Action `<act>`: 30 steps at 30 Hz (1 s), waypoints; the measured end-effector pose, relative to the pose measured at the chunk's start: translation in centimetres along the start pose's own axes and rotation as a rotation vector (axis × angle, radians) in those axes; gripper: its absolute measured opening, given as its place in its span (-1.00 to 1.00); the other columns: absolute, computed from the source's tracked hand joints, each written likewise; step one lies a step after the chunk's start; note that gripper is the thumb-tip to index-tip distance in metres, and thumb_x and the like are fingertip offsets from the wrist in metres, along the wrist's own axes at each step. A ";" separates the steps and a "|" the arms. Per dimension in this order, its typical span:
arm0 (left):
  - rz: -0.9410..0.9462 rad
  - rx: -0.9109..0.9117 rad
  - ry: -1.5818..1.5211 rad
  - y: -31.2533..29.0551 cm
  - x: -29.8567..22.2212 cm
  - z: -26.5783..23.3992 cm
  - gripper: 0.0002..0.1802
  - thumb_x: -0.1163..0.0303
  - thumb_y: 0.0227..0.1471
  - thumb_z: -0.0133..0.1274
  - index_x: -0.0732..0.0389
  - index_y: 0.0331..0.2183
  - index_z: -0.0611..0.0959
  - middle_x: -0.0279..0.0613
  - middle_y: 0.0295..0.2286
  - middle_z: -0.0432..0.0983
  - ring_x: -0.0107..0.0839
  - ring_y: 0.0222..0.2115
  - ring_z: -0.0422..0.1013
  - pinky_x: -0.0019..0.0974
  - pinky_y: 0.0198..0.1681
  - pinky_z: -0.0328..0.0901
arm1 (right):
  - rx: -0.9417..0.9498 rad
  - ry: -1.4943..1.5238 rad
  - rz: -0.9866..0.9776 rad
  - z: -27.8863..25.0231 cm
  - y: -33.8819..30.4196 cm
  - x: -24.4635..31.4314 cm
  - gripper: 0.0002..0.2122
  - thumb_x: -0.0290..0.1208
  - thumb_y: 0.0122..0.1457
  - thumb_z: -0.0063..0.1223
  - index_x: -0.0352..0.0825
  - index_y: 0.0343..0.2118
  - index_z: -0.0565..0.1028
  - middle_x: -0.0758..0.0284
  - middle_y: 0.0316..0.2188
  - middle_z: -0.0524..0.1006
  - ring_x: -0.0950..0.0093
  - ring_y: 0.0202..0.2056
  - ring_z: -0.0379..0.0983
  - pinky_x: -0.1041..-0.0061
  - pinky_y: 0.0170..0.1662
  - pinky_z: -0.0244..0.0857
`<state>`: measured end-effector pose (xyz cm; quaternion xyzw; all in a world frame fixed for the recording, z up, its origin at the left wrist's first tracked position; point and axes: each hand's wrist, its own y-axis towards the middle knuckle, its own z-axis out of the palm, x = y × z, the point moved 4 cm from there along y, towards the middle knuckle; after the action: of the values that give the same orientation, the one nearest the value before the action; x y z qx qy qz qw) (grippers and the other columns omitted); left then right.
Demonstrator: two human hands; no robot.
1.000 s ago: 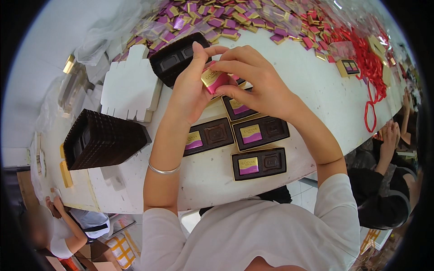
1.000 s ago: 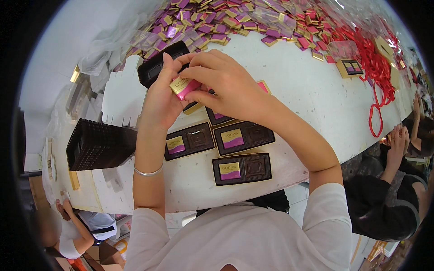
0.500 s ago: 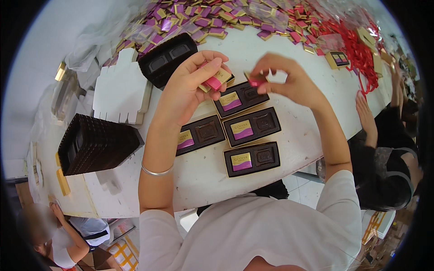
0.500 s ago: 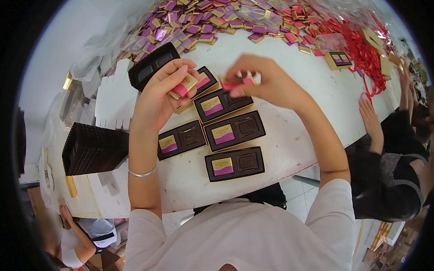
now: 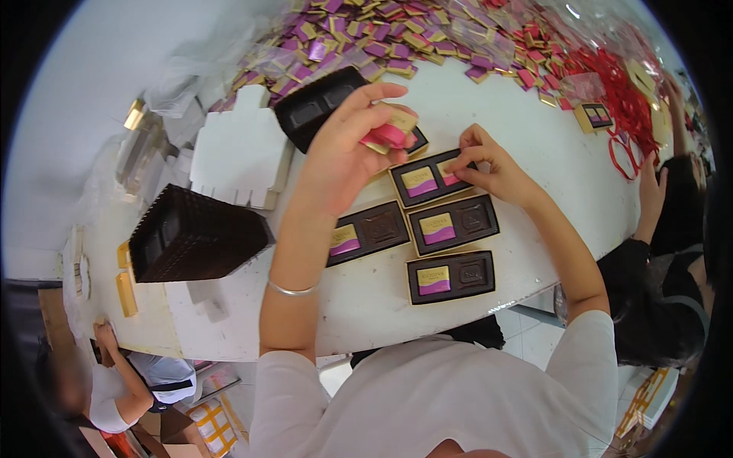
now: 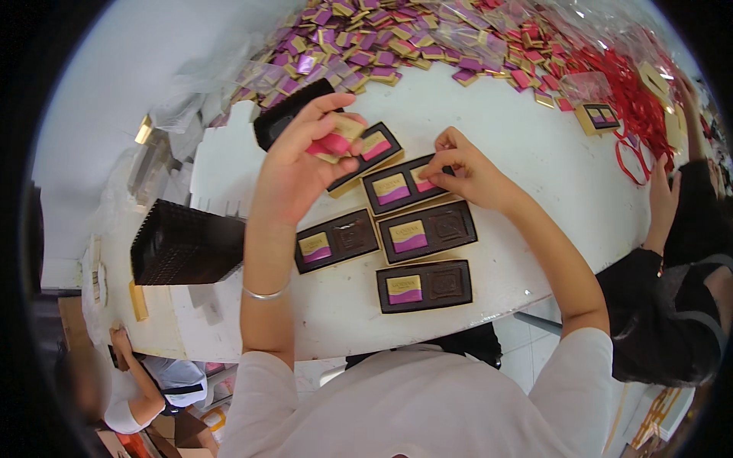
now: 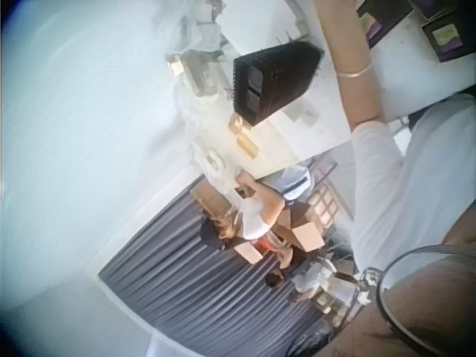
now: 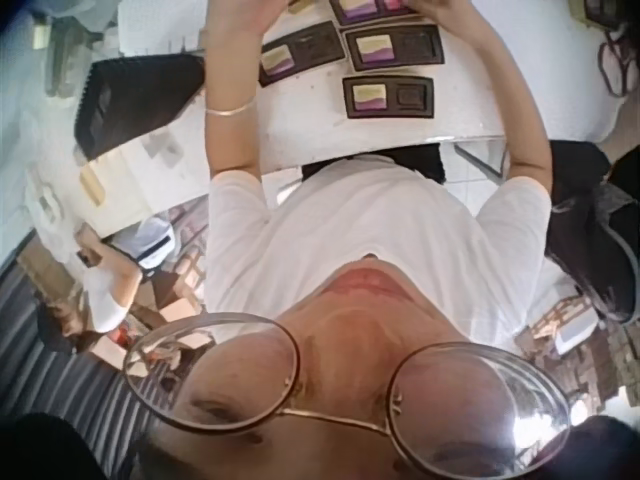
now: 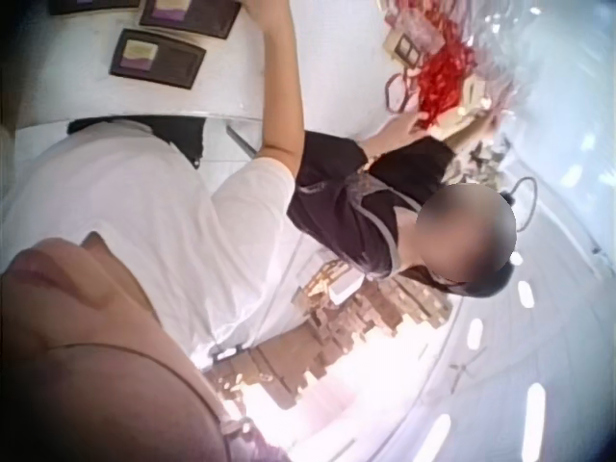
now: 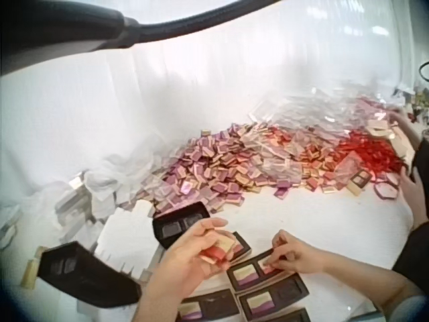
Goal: The person assembles small cosmetic compacts by placing pink and gold inserts into black plastic trays and then into gold cardboard boxes. The person repeatedly picks up inserts, places them into trays, and closes the boxes, working at a table with many loose components.
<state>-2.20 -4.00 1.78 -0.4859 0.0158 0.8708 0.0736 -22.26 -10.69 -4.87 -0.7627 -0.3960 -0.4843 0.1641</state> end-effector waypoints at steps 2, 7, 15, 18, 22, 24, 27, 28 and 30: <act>-0.003 0.016 -0.020 0.0 0.0 0.0 -0.61 0.38 0.06 -0.12 0.18 -0.03 0.37 -0.12 -0.20 0.41 -0.32 -0.26 0.39 -0.29 -0.23 0.30 | -0.029 0.030 0.016 0.4 0.2 -0.3 -0.93 -0.63 -0.03 0.07 -0.32 -0.47 0.51 0.38 -0.37 0.21 0.51 -0.27 0.17 0.57 -0.19 0.08; 0.024 -0.015 0.121 -0.3 0.3 1.8 -0.53 0.55 0.03 -0.07 0.25 0.01 0.26 -0.07 -0.25 0.41 -0.34 -0.28 0.42 -0.20 -0.17 0.37 | -0.209 -0.165 -0.107 -1.0 -0.5 3.0 -0.76 -0.51 -0.04 0.15 -0.28 -0.25 0.48 0.30 -0.25 0.32 0.45 -0.25 0.30 0.54 -0.22 0.22; 0.035 0.051 0.195 0.4 3.9 3.4 -0.55 0.55 -0.02 -0.02 0.29 -0.05 0.29 -0.15 -0.31 0.39 -0.40 -0.33 0.43 -0.35 -0.21 0.40 | -0.342 -0.464 -0.493 0.7 -2.2 8.7 -0.62 -0.64 -0.12 0.16 -0.36 -0.15 0.44 0.23 -0.14 0.42 0.28 -0.14 0.38 0.43 -0.10 0.28; -0.103 0.056 0.398 -0.6 3.8 4.7 -0.55 0.36 0.04 0.00 0.27 -0.04 0.30 -0.18 -0.34 0.39 -0.45 -0.38 0.41 -0.38 -0.33 0.39 | -0.215 -0.286 -0.386 -0.7 -3.8 7.4 -0.65 -0.67 -0.13 0.15 -0.37 -0.18 0.46 0.27 -0.14 0.45 0.28 -0.14 0.38 0.40 -0.09 0.28; 0.003 0.073 0.909 -0.7 2.9 4.2 -0.62 0.21 0.09 0.00 0.19 -0.10 0.42 -0.36 -0.44 0.35 -0.63 -0.49 0.30 -0.53 -0.47 0.24 | 0.017 -0.269 -0.285 -0.2 -6.4 4.9 -0.72 -0.63 -0.12 0.17 -0.35 -0.26 0.52 0.32 -0.16 0.47 0.29 -0.05 0.32 0.32 0.03 0.16; 0.062 0.059 0.989 -0.9 2.4 4.0 -0.69 0.21 0.10 -0.02 0.13 -0.13 0.47 -0.45 -0.46 0.33 -0.70 -0.52 0.26 -0.61 -0.52 0.18 | 0.036 -0.287 -0.287 1.0 -6.8 3.7 -0.75 -0.61 -0.13 0.19 -0.32 -0.30 0.54 0.29 -0.10 0.43 0.29 0.02 0.26 0.34 0.07 0.10; 0.071 0.073 0.871 -1.1 2.0 4.3 -0.67 0.20 0.11 -0.04 0.13 -0.11 0.46 -0.43 -0.45 0.34 -0.70 -0.52 0.26 -0.61 -0.51 0.17 | -0.112 -0.273 -0.314 1.2 -7.0 3.5 -0.83 -0.55 -0.12 0.20 -0.29 -0.39 0.55 0.28 -0.17 0.42 0.29 -0.07 0.30 0.34 -0.01 0.16; 0.079 0.080 0.865 -1.1 1.9 4.3 -0.67 0.20 0.12 -0.05 0.14 -0.11 0.46 -0.42 -0.44 0.35 -0.70 -0.52 0.26 -0.61 -0.51 0.17 | -0.114 -0.241 -0.287 1.4 -6.9 3.3 -0.83 -0.55 -0.12 0.21 -0.29 -0.39 0.55 0.28 -0.17 0.41 0.28 -0.06 0.30 0.34 -0.02 0.17; 0.097 0.099 0.859 -1.1 1.8 4.4 -0.66 0.19 0.14 -0.08 0.15 -0.10 0.46 -0.40 -0.43 0.36 -0.70 -0.52 0.26 -0.61 -0.51 0.17 | -0.122 -0.177 -0.236 1.6 -6.7 2.9 -0.83 -0.55 -0.12 0.21 -0.28 -0.39 0.56 0.27 -0.16 0.40 0.28 -0.06 0.28 0.35 -0.03 0.19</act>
<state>-6.70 -2.26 2.67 -0.7987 0.1096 0.5902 0.0427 -25.80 -4.14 -3.98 -0.7590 -0.4656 -0.4545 0.0237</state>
